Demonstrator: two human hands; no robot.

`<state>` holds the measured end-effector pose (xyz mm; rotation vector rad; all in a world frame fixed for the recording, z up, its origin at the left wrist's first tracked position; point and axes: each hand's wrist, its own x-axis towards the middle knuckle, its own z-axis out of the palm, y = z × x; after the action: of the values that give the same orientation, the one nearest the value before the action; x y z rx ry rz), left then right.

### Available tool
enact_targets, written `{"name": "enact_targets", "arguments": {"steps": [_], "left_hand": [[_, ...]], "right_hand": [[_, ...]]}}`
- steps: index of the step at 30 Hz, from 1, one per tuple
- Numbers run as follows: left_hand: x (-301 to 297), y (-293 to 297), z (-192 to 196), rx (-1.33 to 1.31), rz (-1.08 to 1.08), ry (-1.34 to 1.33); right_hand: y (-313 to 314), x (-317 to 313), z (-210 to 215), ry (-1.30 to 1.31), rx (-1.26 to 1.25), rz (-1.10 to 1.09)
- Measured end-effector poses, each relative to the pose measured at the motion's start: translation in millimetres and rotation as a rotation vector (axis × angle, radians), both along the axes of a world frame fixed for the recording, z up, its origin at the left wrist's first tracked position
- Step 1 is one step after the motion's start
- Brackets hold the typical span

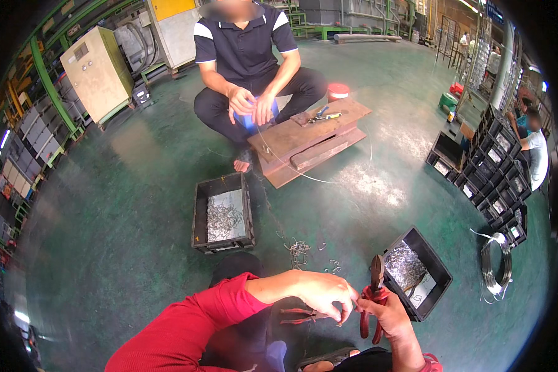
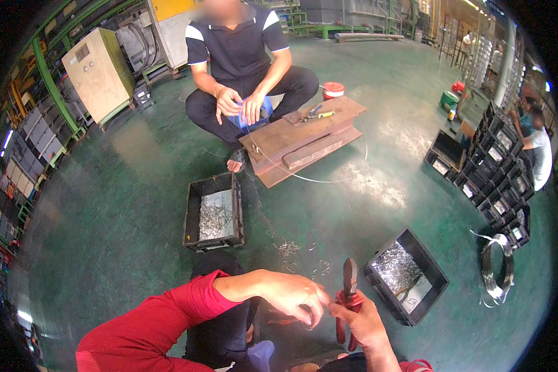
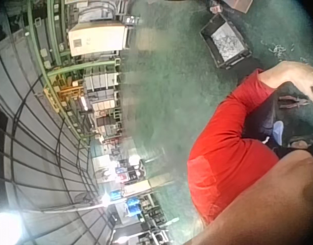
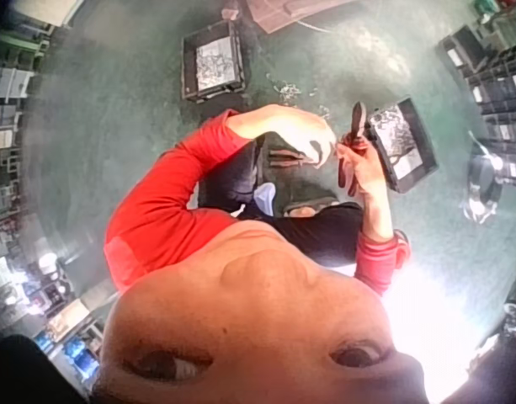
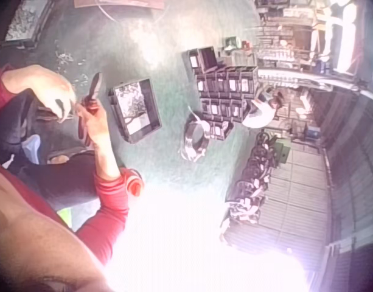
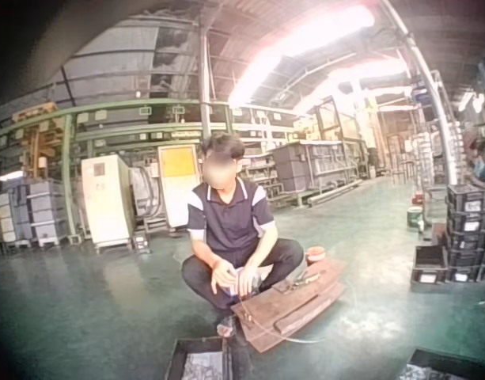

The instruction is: The person sits on a low stool and repeatedly picks up small metal wire pieces from the floor. Using red-handled pliers, they bend each piece into a loop and drop it into a black bin. A coworker across the table also handles wire.

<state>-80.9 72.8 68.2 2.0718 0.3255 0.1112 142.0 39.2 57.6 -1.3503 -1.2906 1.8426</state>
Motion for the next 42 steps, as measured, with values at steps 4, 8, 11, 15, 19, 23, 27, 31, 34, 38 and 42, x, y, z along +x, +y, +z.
{"name": "enact_targets", "arguments": {"steps": [4,8,11,15,19,23,27,31,34,38,42], "left_hand": [[-2.2,0.7,1.2,-0.027,-0.012,-0.064],[-5.0,1.9,-0.2,-0.057,0.002,-0.137],[-5.8,5.3,-1.7,-0.045,-0.034,-0.169],[-6.5,4.1,-3.1,-0.224,-0.018,0.117],[-4.3,-1.3,-5.4,-0.224,-0.033,0.182],[-2.1,-4.2,-10.6,-0.170,-0.068,0.190],[-3.0,-3.8,-12.7,-0.147,-0.074,0.205],[-5.0,-2.2,-7.5,-0.148,-0.036,0.201],[-7.4,-0.4,-4.5,-0.123,-0.014,0.189],[-8.6,2.1,-8.1,-0.088,0.012,0.188],[-9.4,0.8,-11.3,-0.025,0.044,0.188]], "right_hand": [[-0.4,1.2,0.7,0.000,-0.005,0.010],[-0.1,1.3,4.7,0.017,-0.006,-0.006],[0.6,2.0,6.6,-0.012,0.024,-0.015],[-0.1,3.5,9.4,0.000,0.075,-0.001],[-4.1,9.1,15.1,0.007,-0.087,0.067],[-8.1,3.3,10.4,-0.006,-0.023,0.121],[-8.3,1.4,7.0,-0.019,0.008,0.150],[-7.3,4.0,8.8,0.006,-0.012,0.128],[-7.1,4.0,8.4,0.037,-0.005,0.115],[-6.3,5.1,3.2,-0.015,-0.040,0.121],[-6.3,5.4,-7.9,-0.062,-0.018,0.102]]}}
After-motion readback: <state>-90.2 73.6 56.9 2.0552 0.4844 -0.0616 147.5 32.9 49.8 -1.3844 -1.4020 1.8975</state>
